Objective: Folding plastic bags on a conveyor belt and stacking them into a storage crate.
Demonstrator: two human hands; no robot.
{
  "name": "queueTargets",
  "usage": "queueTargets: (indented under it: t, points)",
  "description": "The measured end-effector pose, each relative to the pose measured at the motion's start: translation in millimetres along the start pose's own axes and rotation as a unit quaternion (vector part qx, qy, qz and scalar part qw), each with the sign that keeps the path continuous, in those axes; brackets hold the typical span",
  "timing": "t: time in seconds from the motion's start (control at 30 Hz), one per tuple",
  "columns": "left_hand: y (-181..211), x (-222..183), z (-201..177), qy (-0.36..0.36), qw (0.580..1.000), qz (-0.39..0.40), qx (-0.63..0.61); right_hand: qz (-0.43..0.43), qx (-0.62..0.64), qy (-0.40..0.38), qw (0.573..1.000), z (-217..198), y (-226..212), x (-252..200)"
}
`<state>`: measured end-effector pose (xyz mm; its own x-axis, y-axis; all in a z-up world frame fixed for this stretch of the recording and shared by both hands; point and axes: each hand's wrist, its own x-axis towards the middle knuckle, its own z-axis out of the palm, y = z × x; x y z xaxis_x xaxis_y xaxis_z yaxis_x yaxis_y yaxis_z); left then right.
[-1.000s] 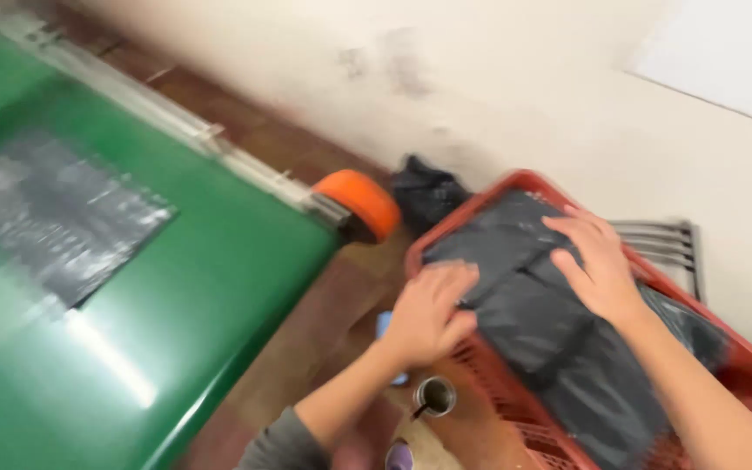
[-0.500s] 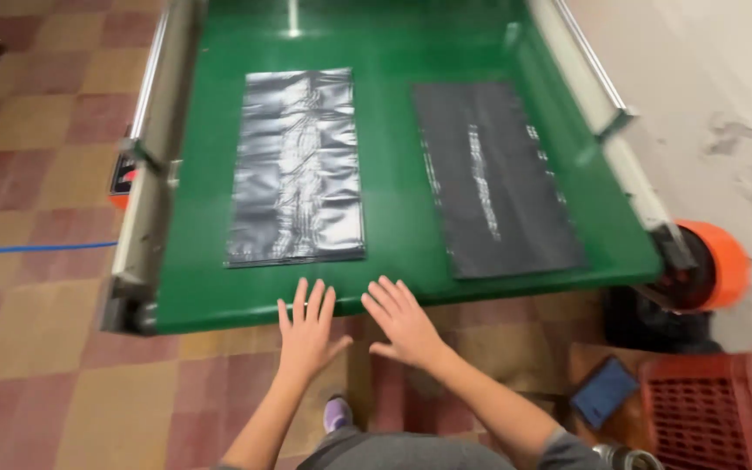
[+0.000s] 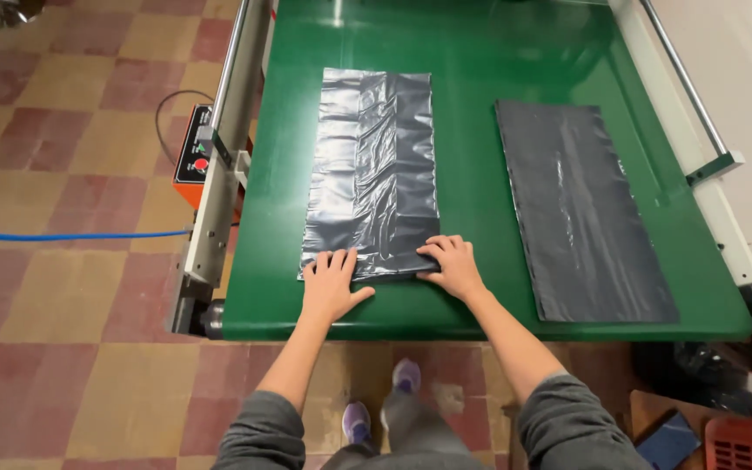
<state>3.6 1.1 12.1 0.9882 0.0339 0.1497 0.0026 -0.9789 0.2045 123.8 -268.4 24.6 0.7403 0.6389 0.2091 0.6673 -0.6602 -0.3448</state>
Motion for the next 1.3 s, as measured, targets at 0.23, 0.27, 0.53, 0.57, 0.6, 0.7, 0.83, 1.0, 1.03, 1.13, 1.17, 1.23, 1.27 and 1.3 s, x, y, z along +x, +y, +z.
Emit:
queueTargets:
  t: [0.23,0.27,0.53,0.57,0.6,0.7,0.83,1.0,1.03,1.13,1.17,1.23,1.27,1.3]
  points:
    - [-12,14,-12,0.018,0.999,0.022,0.035,-0.078,-0.046,0.055,0.994,-9,10,23]
    - [-21,12,-4,0.015,0.997,0.050,0.062,-0.108,-0.010,0.042,0.993,-19,9,19]
    - [-32,27,-76,-0.170,0.932,0.018,-0.320,0.058,0.245,-0.244,0.937,-47,92,-30]
    - [-33,42,-77,-0.167,0.912,0.003,-0.374,0.093,0.329,-0.238,0.909,-52,101,-22]
    - [-34,58,-78,-0.164,0.890,-0.012,-0.426,0.127,0.410,-0.229,0.874,-58,110,-13]
    - [-50,151,-45,-0.033,0.880,-0.051,-0.470,0.144,0.438,-0.138,0.876,-60,142,65]
    - [-78,264,32,0.009,0.843,-0.149,-0.517,0.192,0.437,-0.062,0.876,-54,176,184]
    - [-87,323,63,0.090,0.950,-0.189,-0.231,0.141,0.276,0.048,0.950,15,234,263]
    - [-86,325,64,0.087,0.951,-0.190,-0.228,0.142,0.280,0.046,0.948,13,229,268]
    - [-85,327,67,0.052,0.951,-0.224,-0.208,0.062,0.127,0.069,0.988,8,214,285]
    - [-82,324,68,0.056,0.958,-0.211,-0.185,0.072,0.077,0.026,0.994,10,211,287]
    - [-62,317,53,0.054,0.965,-0.197,-0.163,0.086,0.028,-0.020,0.996,19,211,292]
    - [-45,314,35,0.128,0.972,-0.167,-0.100,0.106,0.003,-0.075,0.991,26,213,294]
    - [-28,313,15,0.205,0.969,-0.135,-0.037,0.124,-0.026,-0.128,0.984,31,216,300]
